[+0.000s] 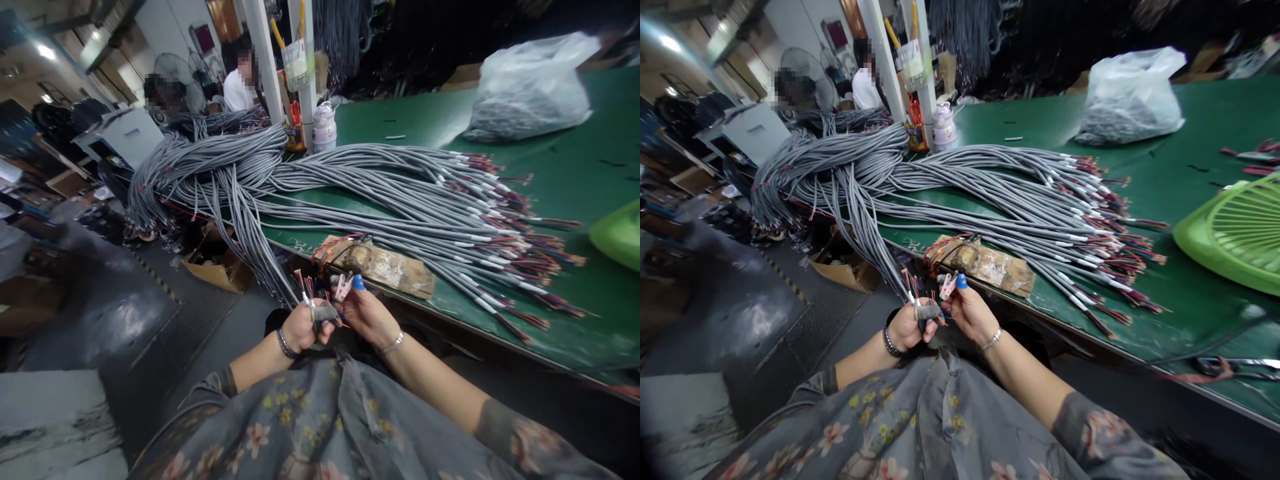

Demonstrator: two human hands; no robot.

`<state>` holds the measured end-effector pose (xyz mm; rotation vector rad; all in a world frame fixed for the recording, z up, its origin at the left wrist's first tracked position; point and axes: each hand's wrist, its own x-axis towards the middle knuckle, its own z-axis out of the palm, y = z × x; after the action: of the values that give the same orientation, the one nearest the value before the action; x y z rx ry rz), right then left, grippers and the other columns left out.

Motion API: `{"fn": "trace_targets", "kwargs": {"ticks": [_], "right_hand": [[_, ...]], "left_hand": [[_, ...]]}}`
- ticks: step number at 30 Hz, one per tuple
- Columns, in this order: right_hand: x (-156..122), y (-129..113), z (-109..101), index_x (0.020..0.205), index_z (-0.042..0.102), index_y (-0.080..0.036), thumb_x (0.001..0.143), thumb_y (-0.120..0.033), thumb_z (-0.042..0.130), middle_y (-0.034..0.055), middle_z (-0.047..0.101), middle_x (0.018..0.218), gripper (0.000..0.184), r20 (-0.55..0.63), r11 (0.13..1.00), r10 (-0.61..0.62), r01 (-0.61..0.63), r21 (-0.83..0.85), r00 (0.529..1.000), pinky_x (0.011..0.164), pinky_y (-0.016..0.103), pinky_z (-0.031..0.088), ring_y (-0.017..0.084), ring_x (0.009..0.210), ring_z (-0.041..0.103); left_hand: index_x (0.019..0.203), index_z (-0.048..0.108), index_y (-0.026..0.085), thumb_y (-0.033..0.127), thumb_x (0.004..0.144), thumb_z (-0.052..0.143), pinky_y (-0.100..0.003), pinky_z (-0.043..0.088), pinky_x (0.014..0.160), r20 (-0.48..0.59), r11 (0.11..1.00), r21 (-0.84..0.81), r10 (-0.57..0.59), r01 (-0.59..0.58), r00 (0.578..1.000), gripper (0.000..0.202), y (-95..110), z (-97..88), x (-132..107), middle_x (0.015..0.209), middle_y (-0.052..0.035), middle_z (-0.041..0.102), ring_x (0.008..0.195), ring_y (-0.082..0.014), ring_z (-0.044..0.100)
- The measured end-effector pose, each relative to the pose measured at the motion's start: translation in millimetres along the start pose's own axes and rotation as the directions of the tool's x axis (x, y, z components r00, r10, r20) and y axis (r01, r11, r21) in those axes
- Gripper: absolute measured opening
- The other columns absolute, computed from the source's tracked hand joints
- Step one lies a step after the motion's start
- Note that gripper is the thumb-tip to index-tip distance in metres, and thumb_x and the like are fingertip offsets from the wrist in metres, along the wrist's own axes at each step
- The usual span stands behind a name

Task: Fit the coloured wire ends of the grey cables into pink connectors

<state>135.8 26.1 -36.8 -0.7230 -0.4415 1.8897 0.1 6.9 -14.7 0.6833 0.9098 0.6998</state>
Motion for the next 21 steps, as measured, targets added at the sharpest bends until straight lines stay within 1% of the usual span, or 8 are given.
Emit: {"fn": "trace_targets", "kwargs": {"ticks": [5,9,14,17,19,21], "right_hand": [[2.0,1.8,0.5,0.076,0.069,-0.02,0.064,-0.054,0.076,-0.0011,0.066,0.068,0.036,-0.044,0.999,-0.021,0.023,0.045,0.999,0.054,0.023,0.046,0.011,0.059,0.055],[-1.4,2.1,0.1,0.075,0.069,-0.021,0.068,-0.056,0.072,-0.0012,0.065,0.068,0.036,-0.012,0.999,-0.012,0.013,0.04,1.0,0.053,0.023,0.045,0.01,0.058,0.054],[-7.7,-3.2,-0.8,0.078,0.069,-0.021,0.073,-0.06,0.065,0.0006,0.066,0.07,0.04,0.045,0.997,0.063,-0.064,0.034,0.997,0.051,0.023,0.044,0.011,0.057,0.055],[-10.8,-7.9,1.0,0.077,0.069,-0.021,0.073,-0.058,0.066,0.0014,0.067,0.071,0.037,0.048,0.995,0.097,-0.098,0.017,0.994,0.053,0.023,0.045,0.011,0.058,0.056],[-12.5,-10.0,3.5,0.076,0.069,-0.022,0.071,-0.052,0.07,0.0008,0.066,0.07,0.031,0.035,0.998,0.069,-0.069,-0.007,0.997,0.053,0.022,0.045,0.011,0.059,0.055],[-13.7,-10.9,6.1,0.075,0.07,-0.021,0.069,-0.046,0.074,-0.0004,0.065,0.068,0.026,0.012,0.999,0.008,-0.007,-0.042,1.0,0.052,0.021,0.043,0.01,0.057,0.053]], "left_hand": [[0.055,0.06,0.012,0.043,0.049,0.075,-0.02,0.023,0.027,-0.011,0.998,0.057,-0.007,0.008,1.0,0.035,-0.1,2.1,-0.6,0.034,0.0022,0.048,0.024,-0.0077,0.036],[0.055,0.059,0.013,0.045,0.049,0.075,-0.02,0.023,0.027,-0.031,0.999,0.049,0.004,-0.002,1.0,0.036,-0.5,2.4,-2.2,0.034,0.0023,0.048,0.024,-0.0078,0.036],[0.056,0.057,0.014,0.045,0.051,0.075,-0.02,0.027,0.028,-0.035,0.996,0.087,0.018,-0.015,0.999,0.036,-4.2,2.8,-10.5,0.037,0.0014,0.05,0.026,-0.0078,0.038],[0.057,0.058,0.014,0.044,0.052,0.075,-0.019,0.029,0.029,-0.073,0.994,0.1,0.055,-0.048,0.996,0.035,-7.9,5.3,-17.5,0.038,0.0019,0.051,0.028,-0.0076,0.04],[0.059,0.057,0.014,0.045,0.054,0.074,-0.019,0.029,0.029,-0.106,0.994,0.082,0.085,-0.077,0.991,0.036,-9.6,7.7,-20.6,0.038,0.0025,0.051,0.028,-0.0075,0.04],[0.061,0.056,0.015,0.048,0.054,0.074,-0.019,0.028,0.029,-0.13,0.994,0.054,0.106,-0.1,0.986,0.038,-9.9,9.8,-21.7,0.038,0.0033,0.051,0.027,-0.0076,0.04]]}}
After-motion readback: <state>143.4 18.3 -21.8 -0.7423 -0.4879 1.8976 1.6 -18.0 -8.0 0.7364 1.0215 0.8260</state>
